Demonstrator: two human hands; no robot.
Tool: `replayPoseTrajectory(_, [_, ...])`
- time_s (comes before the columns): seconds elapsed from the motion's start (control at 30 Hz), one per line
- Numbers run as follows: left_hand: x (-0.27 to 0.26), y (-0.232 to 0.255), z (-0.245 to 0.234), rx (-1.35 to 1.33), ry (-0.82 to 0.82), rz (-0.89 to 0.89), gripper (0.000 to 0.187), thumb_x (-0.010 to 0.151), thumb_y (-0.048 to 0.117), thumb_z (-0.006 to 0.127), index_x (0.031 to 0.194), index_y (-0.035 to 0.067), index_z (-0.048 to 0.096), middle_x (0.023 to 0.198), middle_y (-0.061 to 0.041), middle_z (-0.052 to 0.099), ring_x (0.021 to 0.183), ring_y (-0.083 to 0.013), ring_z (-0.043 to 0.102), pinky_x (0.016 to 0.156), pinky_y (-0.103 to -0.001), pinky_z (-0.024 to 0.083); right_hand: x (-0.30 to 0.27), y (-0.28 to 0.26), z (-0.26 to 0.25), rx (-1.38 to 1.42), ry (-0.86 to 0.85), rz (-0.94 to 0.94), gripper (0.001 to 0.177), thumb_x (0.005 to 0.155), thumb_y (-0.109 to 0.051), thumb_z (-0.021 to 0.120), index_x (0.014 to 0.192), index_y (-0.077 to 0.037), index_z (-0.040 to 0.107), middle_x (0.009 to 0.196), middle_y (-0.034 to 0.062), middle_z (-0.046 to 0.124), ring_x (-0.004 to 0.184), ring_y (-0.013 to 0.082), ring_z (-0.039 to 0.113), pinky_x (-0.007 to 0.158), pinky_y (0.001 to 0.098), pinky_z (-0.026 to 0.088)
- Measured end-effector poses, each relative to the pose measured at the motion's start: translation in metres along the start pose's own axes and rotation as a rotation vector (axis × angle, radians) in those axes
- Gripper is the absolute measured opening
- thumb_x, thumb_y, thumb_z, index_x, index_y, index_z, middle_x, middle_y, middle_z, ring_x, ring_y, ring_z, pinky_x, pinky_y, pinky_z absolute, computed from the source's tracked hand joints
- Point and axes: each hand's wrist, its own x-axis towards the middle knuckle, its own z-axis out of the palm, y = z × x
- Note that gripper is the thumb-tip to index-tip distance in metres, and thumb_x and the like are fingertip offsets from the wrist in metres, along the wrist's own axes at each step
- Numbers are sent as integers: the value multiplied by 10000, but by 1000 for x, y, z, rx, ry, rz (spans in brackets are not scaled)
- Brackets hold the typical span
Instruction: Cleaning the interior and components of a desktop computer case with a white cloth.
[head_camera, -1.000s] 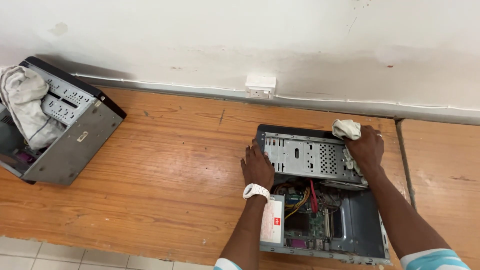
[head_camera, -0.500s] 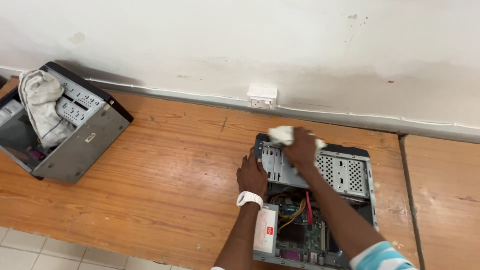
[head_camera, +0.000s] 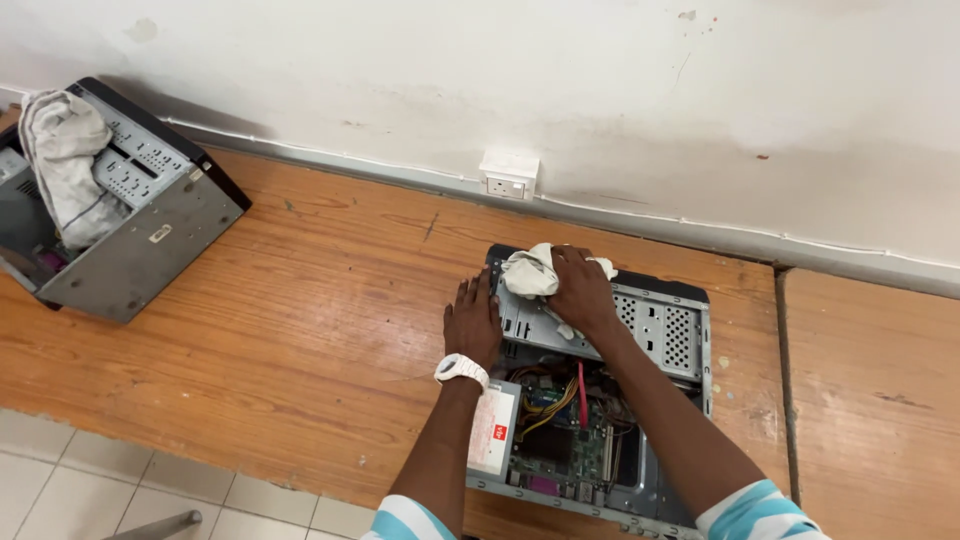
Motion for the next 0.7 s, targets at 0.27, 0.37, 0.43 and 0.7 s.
replayPoseTrajectory(0.27, [1, -7, 0, 28, 62, 58, 591, 995, 269, 534, 1549, 146, 371, 1478, -175, 537, 1398, -386, 459, 1023, -609, 409, -3, -38, 13, -26, 105, -10, 524, 651, -43, 723, 1174, -36, 707, 1237, 137, 660, 1185, 396, 578, 975, 511, 485])
replayPoseTrajectory(0.37, [-1, -7, 10, -177, 157, 20, 563, 982, 179, 525, 1533, 120, 425, 1329, -219, 663, 1099, -418, 670, 911, -536, 544, 13, -48, 24, 79, 28, 6, 522, 654, -33, 714, 1175, -16, 698, 1253, 172, 652, 1177, 427, 561, 942, 523, 479])
replayPoseTrajectory(0.43, [-3, 0, -9, -154, 130, -47, 591, 953, 132, 512, 1532, 68, 414, 1094, -253, 705, 837, -446, 693, 728, -547, 545, 21, -61, 31, 156, 73, 76, 533, 699, -18, 692, 1231, -17, 689, 1228, 177, 653, 1162, 409, 573, 952, 509, 489])
replayPoseTrajectory(0.7, [-16, 20, -30, -111, 100, -88, 390, 1007, 182, 478, 1382, 103, 550, 963, -227, 723, 832, -443, 692, 707, -562, 540, -10, -14, -8, 144, 235, 84, 432, 739, -62, 735, 1167, -13, 698, 1159, 189, 685, 1121, 423, 622, 934, 497, 513])
